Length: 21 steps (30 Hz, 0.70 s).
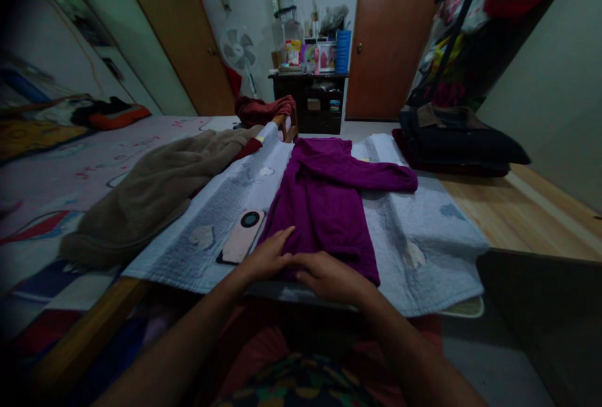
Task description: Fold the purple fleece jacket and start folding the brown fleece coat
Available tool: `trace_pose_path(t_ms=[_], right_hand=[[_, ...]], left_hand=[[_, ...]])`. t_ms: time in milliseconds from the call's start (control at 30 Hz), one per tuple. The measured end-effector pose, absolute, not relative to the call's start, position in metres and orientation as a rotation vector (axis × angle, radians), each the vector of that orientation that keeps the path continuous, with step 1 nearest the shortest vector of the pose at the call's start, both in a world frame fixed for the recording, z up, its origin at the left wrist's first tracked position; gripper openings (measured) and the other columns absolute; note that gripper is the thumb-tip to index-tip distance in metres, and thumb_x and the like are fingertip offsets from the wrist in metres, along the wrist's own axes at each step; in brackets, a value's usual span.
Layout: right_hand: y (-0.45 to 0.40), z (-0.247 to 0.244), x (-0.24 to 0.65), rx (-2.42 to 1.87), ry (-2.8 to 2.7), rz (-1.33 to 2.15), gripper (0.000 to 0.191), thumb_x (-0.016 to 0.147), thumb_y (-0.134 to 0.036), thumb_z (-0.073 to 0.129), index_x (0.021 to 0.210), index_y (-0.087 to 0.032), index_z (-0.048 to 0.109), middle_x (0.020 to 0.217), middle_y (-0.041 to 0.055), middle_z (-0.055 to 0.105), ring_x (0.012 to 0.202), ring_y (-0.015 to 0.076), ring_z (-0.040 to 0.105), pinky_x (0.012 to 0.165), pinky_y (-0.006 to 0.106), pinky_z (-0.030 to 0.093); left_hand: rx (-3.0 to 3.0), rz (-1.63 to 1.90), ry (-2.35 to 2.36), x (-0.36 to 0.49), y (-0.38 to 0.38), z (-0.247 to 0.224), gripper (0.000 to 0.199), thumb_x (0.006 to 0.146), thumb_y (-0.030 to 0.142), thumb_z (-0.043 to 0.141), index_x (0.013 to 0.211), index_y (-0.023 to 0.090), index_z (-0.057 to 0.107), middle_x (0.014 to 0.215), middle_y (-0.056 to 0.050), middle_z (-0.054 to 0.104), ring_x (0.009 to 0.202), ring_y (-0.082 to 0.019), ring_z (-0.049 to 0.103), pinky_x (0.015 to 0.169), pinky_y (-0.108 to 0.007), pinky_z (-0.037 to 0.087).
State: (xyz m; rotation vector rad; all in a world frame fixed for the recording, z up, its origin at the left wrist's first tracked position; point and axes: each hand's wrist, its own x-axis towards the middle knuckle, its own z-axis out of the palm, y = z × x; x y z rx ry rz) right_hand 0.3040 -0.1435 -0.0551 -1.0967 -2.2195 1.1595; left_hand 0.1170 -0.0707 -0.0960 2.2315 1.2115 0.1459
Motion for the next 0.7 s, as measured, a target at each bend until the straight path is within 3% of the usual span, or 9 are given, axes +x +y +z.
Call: trace_pose_path(t_ms=[200, 367, 533, 700], right_hand=[[-0.128, -0.067, 0.332, -1.443, -1.969, 0.730, 0.031, 0.091, -0.023, 0.044, 0.115, -0.021, 0.063, 0.108, 0.0055, 0.069, 0.098, 0.0184, 0.064, 0.089, 0.033, 0.049], [-0.123, -0.091, 0.347, -1.558, -1.965, 0.381, 0.027, 0.088, -0.024, 0.050, 0.111, -0.020, 0.063, 0.119, 0.0099, 0.062, 0.114, 0.0233, 0.055, 0.102, 0.043, 0.041], [-0.128, -0.107, 0.355, -1.647, -2.058, 0.425, 0.033, 0.086, -0.028, 0.055, 0.117, -0.018, 0.062, 0.128, 0.0117, 0.058, 0.121, 0.0247, 0.050, 0.105, 0.044, 0.038], [-0.131, -0.120, 0.355, -1.660, -2.093, 0.409, 0.039, 0.083, -0.027, 0.059, 0.121, -0.018, 0.060, 0.133, 0.0125, 0.055, 0.125, 0.0253, 0.047, 0.107, 0.046, 0.035]], left_hand=[[2.334, 0.197, 1.223, 0.121, -0.088, -0.112, 0.072, 0.076, 0.018, 0.051, 0.145, 0.012, 0.033, 0.141, -0.018, 0.047, 0.130, -0.027, 0.047, 0.108, -0.038, 0.038], [2.379, 0.300, 1.161, 0.119, -0.094, -0.100, 0.065, 0.076, 0.014, 0.051, 0.140, 0.018, 0.042, 0.123, -0.011, 0.057, 0.114, -0.024, 0.056, 0.100, -0.036, 0.045], [2.382, 0.397, 1.079, 0.126, -0.098, -0.095, 0.052, 0.074, 0.008, 0.050, 0.125, 0.018, 0.055, 0.111, -0.009, 0.060, 0.104, -0.021, 0.058, 0.094, -0.034, 0.047], [2.369, 0.586, 1.000, 0.141, -0.104, -0.103, 0.048, 0.075, 0.006, 0.049, 0.120, 0.020, 0.057, 0.109, -0.007, 0.061, 0.102, -0.020, 0.057, 0.093, -0.033, 0.047]])
